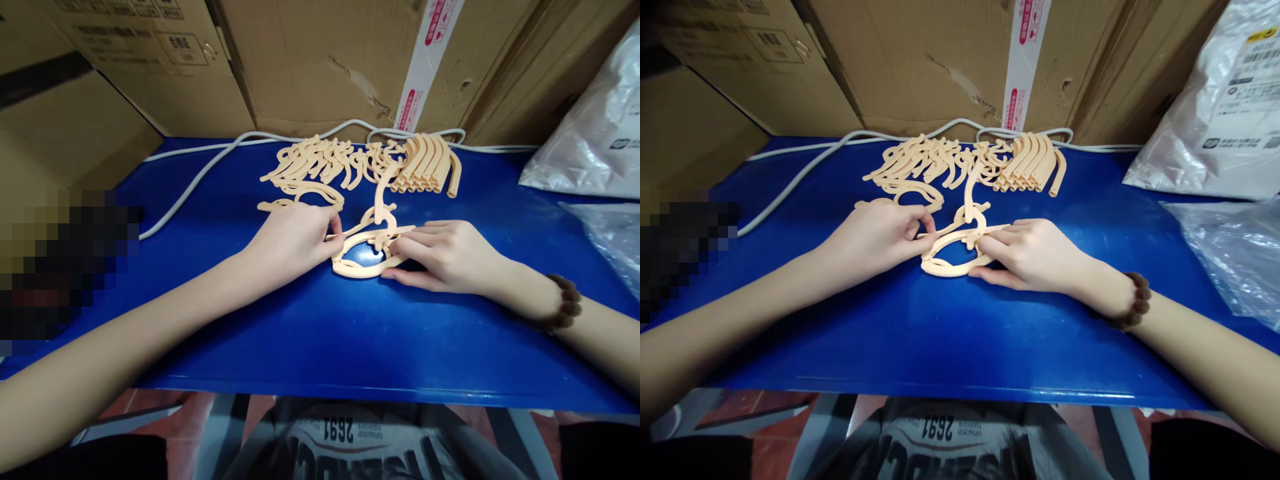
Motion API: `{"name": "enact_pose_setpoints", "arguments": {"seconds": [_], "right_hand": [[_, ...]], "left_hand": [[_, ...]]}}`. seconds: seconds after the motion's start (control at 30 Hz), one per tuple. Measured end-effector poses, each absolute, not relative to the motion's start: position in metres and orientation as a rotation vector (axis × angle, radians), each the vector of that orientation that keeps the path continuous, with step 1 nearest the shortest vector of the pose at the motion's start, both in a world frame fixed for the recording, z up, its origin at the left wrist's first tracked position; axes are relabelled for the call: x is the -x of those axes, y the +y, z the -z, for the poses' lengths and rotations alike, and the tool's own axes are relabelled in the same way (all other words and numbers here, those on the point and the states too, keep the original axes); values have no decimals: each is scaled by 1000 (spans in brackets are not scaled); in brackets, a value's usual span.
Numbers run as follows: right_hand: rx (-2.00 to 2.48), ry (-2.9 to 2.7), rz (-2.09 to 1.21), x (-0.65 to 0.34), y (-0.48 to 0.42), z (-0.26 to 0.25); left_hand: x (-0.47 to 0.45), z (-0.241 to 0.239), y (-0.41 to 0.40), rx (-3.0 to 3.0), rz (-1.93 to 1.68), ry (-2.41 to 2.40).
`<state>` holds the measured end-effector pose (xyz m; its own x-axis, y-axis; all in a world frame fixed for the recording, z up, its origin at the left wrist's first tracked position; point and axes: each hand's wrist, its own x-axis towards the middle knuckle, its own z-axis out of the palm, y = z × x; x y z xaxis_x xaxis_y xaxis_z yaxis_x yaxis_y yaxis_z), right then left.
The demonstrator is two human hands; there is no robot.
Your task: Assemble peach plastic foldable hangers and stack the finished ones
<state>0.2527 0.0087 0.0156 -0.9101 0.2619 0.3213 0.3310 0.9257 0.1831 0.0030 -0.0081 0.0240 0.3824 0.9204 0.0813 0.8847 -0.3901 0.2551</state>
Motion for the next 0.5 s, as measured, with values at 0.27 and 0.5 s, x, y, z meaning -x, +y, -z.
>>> {"name": "enact_pose_setpoints", "arguments": {"seconds": [0.27,0.5], "right_hand": [[524,-2723,449,-254,8,-17],[654,-2555,572,-255,7,-21]], "left_hand": [[-3,-23,-12,-2583,-274,1694],[-3,-21,-14,-2608,-263,1707]]}}
